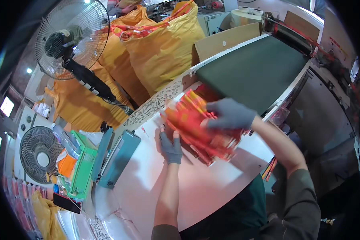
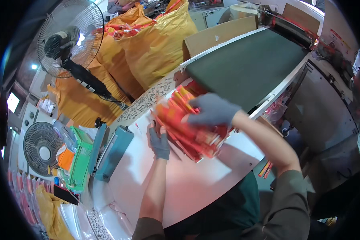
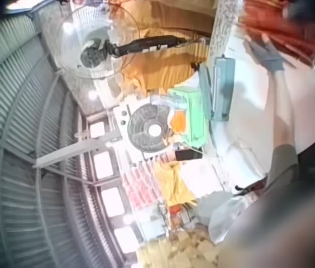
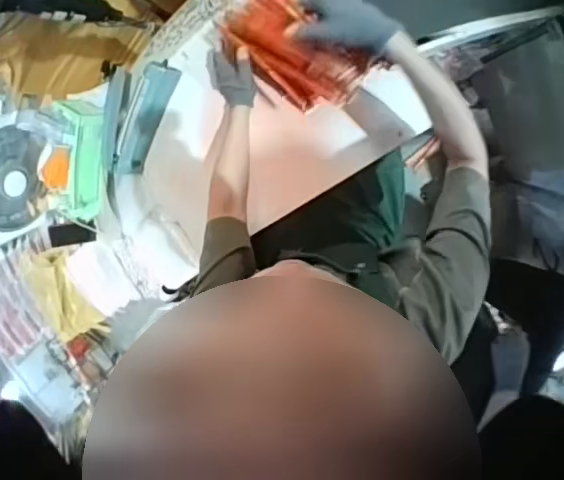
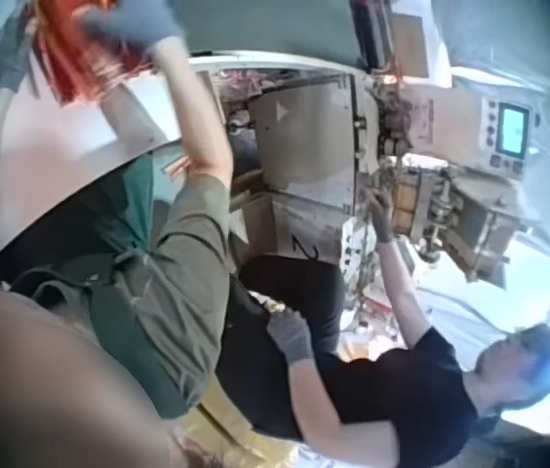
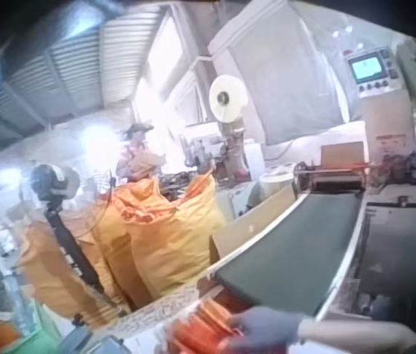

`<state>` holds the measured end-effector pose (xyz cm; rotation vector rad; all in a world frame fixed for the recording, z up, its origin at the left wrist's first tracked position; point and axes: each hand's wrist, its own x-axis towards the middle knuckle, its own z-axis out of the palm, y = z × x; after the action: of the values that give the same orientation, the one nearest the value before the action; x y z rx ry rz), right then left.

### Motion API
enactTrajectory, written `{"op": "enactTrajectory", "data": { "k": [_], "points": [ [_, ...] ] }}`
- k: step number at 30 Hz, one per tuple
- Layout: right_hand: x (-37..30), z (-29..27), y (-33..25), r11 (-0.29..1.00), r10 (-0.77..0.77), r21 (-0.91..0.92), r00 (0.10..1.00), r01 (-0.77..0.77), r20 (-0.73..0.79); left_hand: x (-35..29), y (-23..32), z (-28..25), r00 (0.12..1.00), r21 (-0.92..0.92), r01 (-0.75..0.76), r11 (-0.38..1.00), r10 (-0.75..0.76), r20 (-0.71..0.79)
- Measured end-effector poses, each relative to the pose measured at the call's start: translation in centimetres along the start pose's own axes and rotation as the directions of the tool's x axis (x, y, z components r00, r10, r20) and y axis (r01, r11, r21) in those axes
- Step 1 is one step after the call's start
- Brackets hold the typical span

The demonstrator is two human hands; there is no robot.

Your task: Gathering bundles of incense sticks and sealing them into plastic bags using a heat sealer.

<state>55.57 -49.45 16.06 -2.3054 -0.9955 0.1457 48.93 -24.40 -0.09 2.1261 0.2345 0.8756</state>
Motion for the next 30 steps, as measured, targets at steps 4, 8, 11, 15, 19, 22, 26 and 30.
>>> {"op": "enactTrajectory", "data": {
  "k": [4,8,11,15,19,22,26,30],
  "points": [
    [1.7,6.5,0.0,0.997,-0.059,-0.051,0.994,0.054,-0.096,-0.2,2.9,-1.0,0.990,0.147,0.115,0.982,-0.125,0.064],
    [4.9,10.4,11.6,0.962,0.269,0.194,0.764,-0.190,-0.587,-0.7,2.9,0.0,0.998,0.199,0.060,0.978,-0.064,0.018],
    [4.7,10.9,10.2,0.929,0.350,0.253,0.860,-0.269,-0.371,-1.0,2.0,-0.7,0.997,0.251,0.070,0.965,-0.078,0.022],
    [4.4,11.4,-0.3,0.906,0.388,0.182,0.922,-0.382,0.004,-2.1,1.4,-1.7,0.988,-0.182,0.134,0.974,-0.117,0.101],
    [-0.9,16.2,-4.2,0.648,0.259,0.706,0.954,-0.286,0.148,-7.6,2.8,-6.2,0.957,-0.760,0.289,0.583,-0.199,0.212],
    [-9.9,16.0,-7.3,0.400,0.030,0.872,0.955,-0.282,0.295,-17.5,4.8,-11.6,0.830,-0.716,0.553,0.427,-0.364,0.424],
    [-20.0,16.4,-8.2,0.618,-0.233,0.633,0.660,-0.467,0.714,-25.3,9.9,-20.8,0.539,-0.369,0.816,0.444,-0.358,0.762],
    [-21.5,17.5,-12.2,0.640,-0.155,0.713,0.861,-0.286,0.484,-23.6,13.5,-21.3,0.435,-0.337,0.884,0.325,-0.302,0.848]
  ]
}}
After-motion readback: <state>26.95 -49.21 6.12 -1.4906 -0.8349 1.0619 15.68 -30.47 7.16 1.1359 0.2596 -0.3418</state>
